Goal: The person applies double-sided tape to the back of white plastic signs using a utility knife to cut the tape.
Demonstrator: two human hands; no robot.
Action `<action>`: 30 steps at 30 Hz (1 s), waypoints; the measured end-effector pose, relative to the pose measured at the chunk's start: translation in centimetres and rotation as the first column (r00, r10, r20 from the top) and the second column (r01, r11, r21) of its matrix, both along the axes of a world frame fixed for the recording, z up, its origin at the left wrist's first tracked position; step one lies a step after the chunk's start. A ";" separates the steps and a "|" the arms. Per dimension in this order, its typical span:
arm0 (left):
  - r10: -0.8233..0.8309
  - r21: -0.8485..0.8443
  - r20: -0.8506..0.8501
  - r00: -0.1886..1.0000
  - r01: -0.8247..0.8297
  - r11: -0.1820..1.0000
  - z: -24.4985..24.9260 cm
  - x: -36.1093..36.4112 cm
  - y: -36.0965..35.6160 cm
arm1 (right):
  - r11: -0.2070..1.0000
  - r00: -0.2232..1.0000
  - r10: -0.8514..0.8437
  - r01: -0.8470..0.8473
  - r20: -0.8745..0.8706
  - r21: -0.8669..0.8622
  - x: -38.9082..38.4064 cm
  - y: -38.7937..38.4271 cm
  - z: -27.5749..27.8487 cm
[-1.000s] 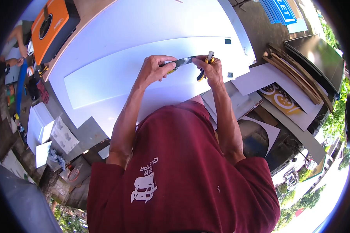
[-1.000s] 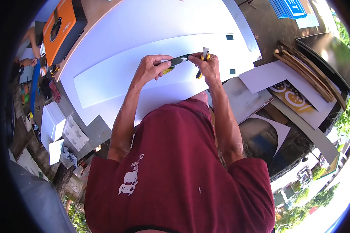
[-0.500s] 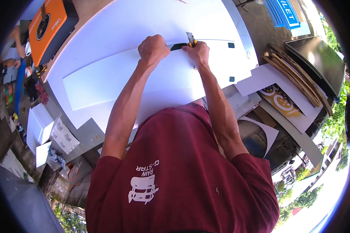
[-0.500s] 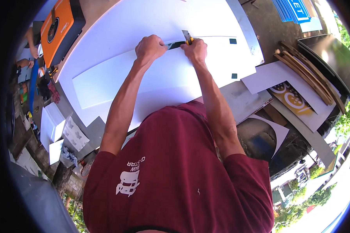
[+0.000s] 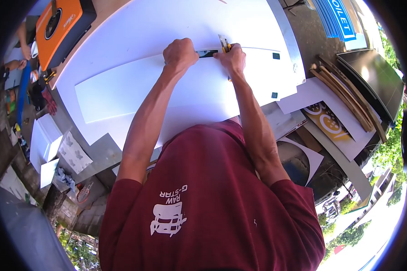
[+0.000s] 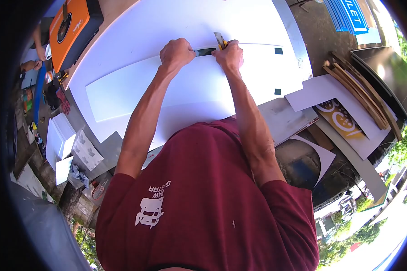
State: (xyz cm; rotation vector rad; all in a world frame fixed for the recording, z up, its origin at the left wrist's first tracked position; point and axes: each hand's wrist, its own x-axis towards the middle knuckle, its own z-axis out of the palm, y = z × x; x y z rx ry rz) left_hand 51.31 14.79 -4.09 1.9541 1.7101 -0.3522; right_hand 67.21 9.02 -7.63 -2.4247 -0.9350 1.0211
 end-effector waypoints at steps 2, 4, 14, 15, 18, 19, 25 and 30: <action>-0.012 -0.001 0.007 1.000 0.012 1.000 -0.2 -0.1 0.1 | 1.000 1.000 0.001 -0.001 0.006 -0.004 0.0 0.0 0.0; -0.011 -0.021 -0.029 1.000 0.011 1.000 0.2 0.3 0.3 | 1.000 1.000 0.000 0.000 0.014 -0.010 -0.1 0.1 0.0; -0.024 -0.013 -0.045 0.999 0.023 1.000 0.3 0.6 0.4 | 1.000 0.998 0.027 -0.026 0.054 -0.006 -0.4 0.1 0.0; -0.026 -0.021 -0.053 0.998 0.025 0.999 0.4 0.6 0.5 | 1.000 0.998 0.028 -0.028 0.057 -0.003 -0.3 0.2 0.3; -0.032 -0.027 -0.055 0.998 0.031 0.999 0.5 0.6 0.6 | 0.998 0.995 0.058 -0.061 0.082 0.036 -0.5 -0.4 0.8; -0.035 -0.016 -0.043 0.998 0.034 0.999 0.3 0.5 0.5 | 0.998 0.994 0.050 -0.052 0.094 0.018 -0.6 -0.3 0.5; -0.042 -0.013 -0.026 0.999 0.041 0.999 0.1 0.4 0.5 | 0.988 0.979 0.152 -0.154 0.134 0.003 -0.8 -0.5 0.4; -0.049 0.008 -0.026 0.998 0.050 0.999 0.3 0.4 0.6 | 0.961 0.964 0.255 -0.261 0.074 0.094 -1.1 -3.0 1.7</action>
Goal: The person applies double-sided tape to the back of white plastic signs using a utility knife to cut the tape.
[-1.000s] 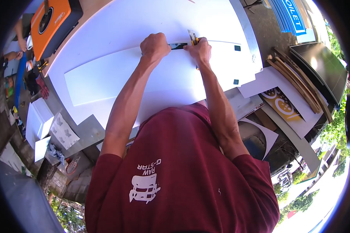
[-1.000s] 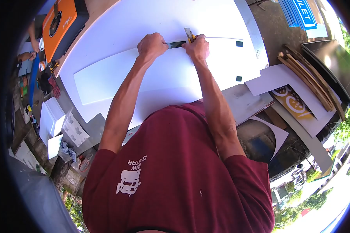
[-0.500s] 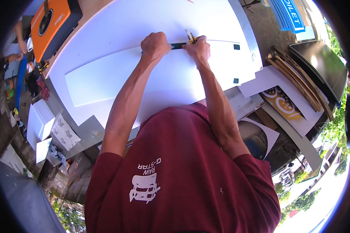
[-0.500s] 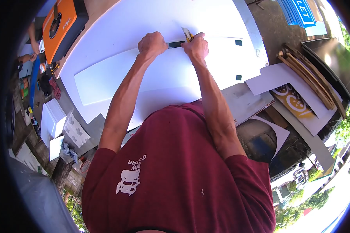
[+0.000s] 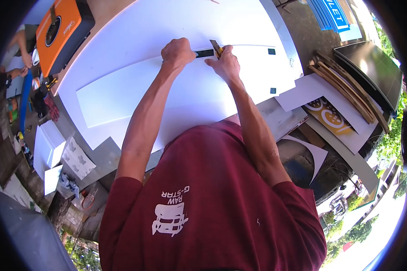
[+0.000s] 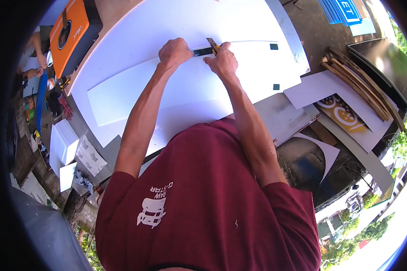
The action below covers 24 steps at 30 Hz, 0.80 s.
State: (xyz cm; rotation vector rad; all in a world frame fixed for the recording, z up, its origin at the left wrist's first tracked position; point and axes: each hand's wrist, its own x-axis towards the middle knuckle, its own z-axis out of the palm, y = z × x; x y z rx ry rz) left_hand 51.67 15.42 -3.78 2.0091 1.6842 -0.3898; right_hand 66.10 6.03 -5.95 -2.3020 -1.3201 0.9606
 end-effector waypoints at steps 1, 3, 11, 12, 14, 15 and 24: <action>0.001 0.004 0.003 1.000 -0.001 1.000 -0.2 -0.1 0.0 | 0.999 0.998 0.001 -0.003 -0.059 -0.038 0.2 -0.2 -0.1; -0.001 0.013 0.011 1.000 0.001 1.000 -0.5 -0.3 -0.1 | 0.993 0.985 -0.005 -0.016 -0.175 -0.118 0.4 -0.7 0.1; -0.030 0.035 0.027 0.999 0.029 0.999 -1.1 -0.5 0.0 | 0.966 0.965 0.084 -0.140 -0.250 -0.216 -1.4 -0.4 0.9; -0.030 0.032 0.025 0.999 0.029 0.999 -1.0 -0.4 0.0 | 0.965 0.966 0.094 -0.149 -0.242 -0.218 -1.5 -0.2 0.9; -0.029 0.025 0.022 0.999 0.028 0.999 -0.7 -0.4 0.0 | 0.961 0.967 0.116 -0.167 -0.226 -0.221 -1.6 0.1 0.8; -0.027 0.024 0.023 0.999 0.027 0.999 -0.8 -0.5 0.0 | 0.962 0.968 0.121 -0.169 -0.220 -0.214 -1.7 0.2 0.6; -0.014 0.019 0.037 0.999 0.013 1.000 -0.9 -0.5 0.2 | 0.919 0.953 0.155 -0.236 -0.260 -0.315 -1.9 0.0 2.2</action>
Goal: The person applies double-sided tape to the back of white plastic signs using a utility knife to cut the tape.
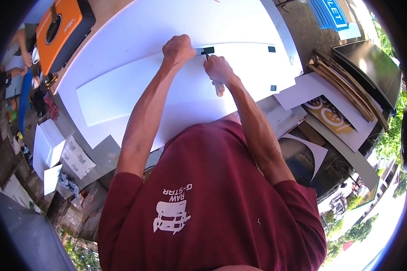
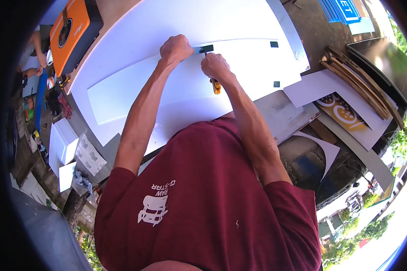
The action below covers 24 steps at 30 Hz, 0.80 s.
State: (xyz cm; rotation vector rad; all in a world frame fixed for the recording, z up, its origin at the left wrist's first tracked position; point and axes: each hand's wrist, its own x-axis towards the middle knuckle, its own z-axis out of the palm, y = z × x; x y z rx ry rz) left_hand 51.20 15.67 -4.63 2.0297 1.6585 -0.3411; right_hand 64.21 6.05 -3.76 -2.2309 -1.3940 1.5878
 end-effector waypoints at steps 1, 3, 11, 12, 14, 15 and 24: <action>0.006 0.012 -0.001 1.000 -0.006 1.000 0.0 0.0 0.0 | 0.998 0.999 0.042 -0.043 -0.019 -0.052 0.5 -0.3 0.0; 0.029 0.014 0.004 1.000 -0.029 0.999 0.0 -0.2 0.0 | 0.999 0.996 -0.017 0.013 -0.083 -0.052 1.5 -1.9 0.5; 0.196 -0.258 0.405 0.893 -0.094 0.962 4.6 -6.0 -3.2 | 0.827 0.654 -0.454 0.562 -0.605 -0.013 3.5 -5.4 -0.7; 0.238 -0.293 0.432 0.870 -0.114 0.949 5.1 -6.2 -4.5 | 0.803 0.586 -0.495 0.591 -0.642 -0.080 3.0 -5.7 -0.2; 0.294 -0.326 0.479 0.827 -0.144 0.934 5.8 -7.0 -7.5 | 0.819 0.572 -0.477 0.566 -0.668 -0.099 1.9 -6.6 0.7; 0.295 -0.317 0.505 0.811 -0.143 0.938 5.8 -7.2 -8.6 | 0.826 0.564 -0.466 0.554 -0.682 -0.106 1.4 -6.9 0.9; 0.195 -0.254 0.579 0.792 -0.052 0.966 3.7 -8.3 -14.4 | 0.812 0.597 -0.496 0.577 -0.630 -0.092 -0.4 -12.3 0.3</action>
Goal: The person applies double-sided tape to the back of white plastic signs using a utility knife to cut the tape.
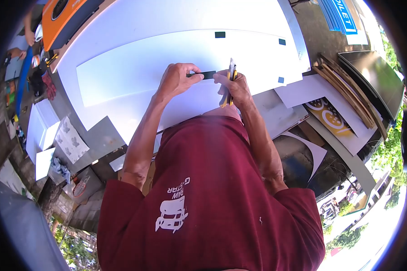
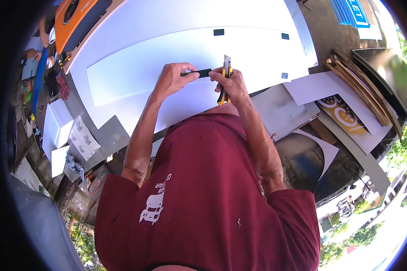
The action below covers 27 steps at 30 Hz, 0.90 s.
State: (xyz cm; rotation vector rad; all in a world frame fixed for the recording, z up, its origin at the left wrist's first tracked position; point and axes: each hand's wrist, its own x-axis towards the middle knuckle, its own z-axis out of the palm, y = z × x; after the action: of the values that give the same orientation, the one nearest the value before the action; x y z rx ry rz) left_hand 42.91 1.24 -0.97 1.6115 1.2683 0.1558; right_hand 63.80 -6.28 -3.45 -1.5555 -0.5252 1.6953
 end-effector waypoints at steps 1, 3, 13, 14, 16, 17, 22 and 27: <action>-0.010 -0.027 -0.001 1.000 0.010 1.000 -0.3 0.0 -0.3 | 1.000 1.000 -0.019 0.020 0.013 -0.005 -0.1 -0.5 0.3; -0.024 -0.160 0.003 1.000 0.025 0.987 -0.4 0.3 -1.1 | 0.999 0.994 -0.051 0.051 0.099 -0.003 -0.4 -2.1 0.9; -0.034 -0.397 0.128 0.991 0.082 0.914 -0.7 -0.6 -3.7 | 0.978 0.967 -0.204 0.195 0.153 0.071 -0.1 -7.5 -0.2; -0.059 -0.400 0.132 0.989 0.107 0.910 -0.8 -0.6 -3.7 | 0.979 0.963 -0.204 0.196 0.178 0.059 -0.1 -7.4 -0.1; -0.084 -0.357 0.023 0.996 0.086 0.930 -1.2 -0.2 -3.1 | 0.976 0.950 -0.215 0.206 0.228 0.063 -0.1 -7.0 -1.0; -0.093 -0.335 -0.034 0.995 0.076 0.939 -1.4 0.0 -3.0 | 0.976 0.943 -0.220 0.210 0.252 0.064 0.0 -6.6 -1.6; -0.106 0.152 -0.374 0.921 0.173 0.973 -1.8 3.2 -1.2 | 0.981 0.813 -0.185 0.190 0.553 0.049 -0.4 -3.7 -3.8; -0.158 0.094 -0.529 0.834 0.243 0.966 -3.1 5.7 0.5 | 0.990 0.727 -0.043 0.125 0.685 -0.071 0.5 -2.0 -5.2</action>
State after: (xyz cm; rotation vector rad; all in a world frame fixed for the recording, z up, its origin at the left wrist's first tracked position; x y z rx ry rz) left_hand 48.59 1.72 -4.03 1.9965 1.5020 -0.3470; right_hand 64.29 -8.24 -8.62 -2.2578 -0.7140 1.0410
